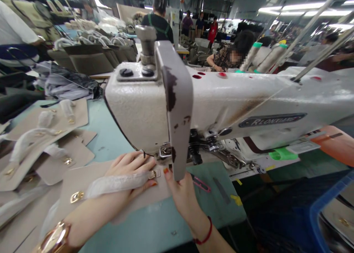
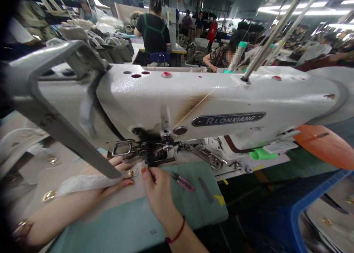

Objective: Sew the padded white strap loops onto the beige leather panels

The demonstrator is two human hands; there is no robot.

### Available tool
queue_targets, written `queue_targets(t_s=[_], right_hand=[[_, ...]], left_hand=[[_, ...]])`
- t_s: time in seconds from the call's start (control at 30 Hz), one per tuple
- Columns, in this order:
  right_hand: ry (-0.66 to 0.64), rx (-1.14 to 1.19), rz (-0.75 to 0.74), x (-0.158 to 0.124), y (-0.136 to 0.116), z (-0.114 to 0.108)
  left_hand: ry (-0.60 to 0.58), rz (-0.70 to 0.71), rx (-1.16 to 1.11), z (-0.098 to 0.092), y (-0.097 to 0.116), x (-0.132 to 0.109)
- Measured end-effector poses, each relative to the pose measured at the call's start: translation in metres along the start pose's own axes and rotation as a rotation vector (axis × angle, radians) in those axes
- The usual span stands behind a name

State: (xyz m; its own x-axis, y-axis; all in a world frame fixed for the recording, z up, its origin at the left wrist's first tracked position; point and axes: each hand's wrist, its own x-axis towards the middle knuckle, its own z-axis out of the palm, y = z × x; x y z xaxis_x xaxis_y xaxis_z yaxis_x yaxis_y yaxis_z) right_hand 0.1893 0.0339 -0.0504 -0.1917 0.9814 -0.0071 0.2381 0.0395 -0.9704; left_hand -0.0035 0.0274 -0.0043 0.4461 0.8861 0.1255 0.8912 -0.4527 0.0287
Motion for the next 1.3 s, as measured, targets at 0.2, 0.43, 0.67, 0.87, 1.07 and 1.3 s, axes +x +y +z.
queue_targets(t_s=[0.2,0.43,0.67,0.87,1.07,1.3], right_hand=[[0.015,-0.021,0.017,0.006,-0.002,0.0],[-0.135,0.101,0.099,-0.008,0.004,-0.002],[-0.181,0.083,0.045,-0.026,0.015,-0.008],[-0.256,0.301,0.117,-0.02,0.012,-0.01],[-0.329,0.444,0.189,-0.016,0.011,-0.013],[-0.324,0.471,0.208,-0.017,0.009,-0.013]], left_hand=[[0.115,-0.017,-0.091,-0.001,-0.004,0.003],[0.115,0.007,-0.104,0.005,-0.008,0.002],[0.117,-0.009,-0.105,0.003,-0.01,0.006],[0.126,0.048,-0.247,-0.007,-0.01,0.008],[0.083,0.01,-0.288,0.0,-0.017,0.004],[0.118,-0.001,-0.316,-0.014,-0.008,0.008]])
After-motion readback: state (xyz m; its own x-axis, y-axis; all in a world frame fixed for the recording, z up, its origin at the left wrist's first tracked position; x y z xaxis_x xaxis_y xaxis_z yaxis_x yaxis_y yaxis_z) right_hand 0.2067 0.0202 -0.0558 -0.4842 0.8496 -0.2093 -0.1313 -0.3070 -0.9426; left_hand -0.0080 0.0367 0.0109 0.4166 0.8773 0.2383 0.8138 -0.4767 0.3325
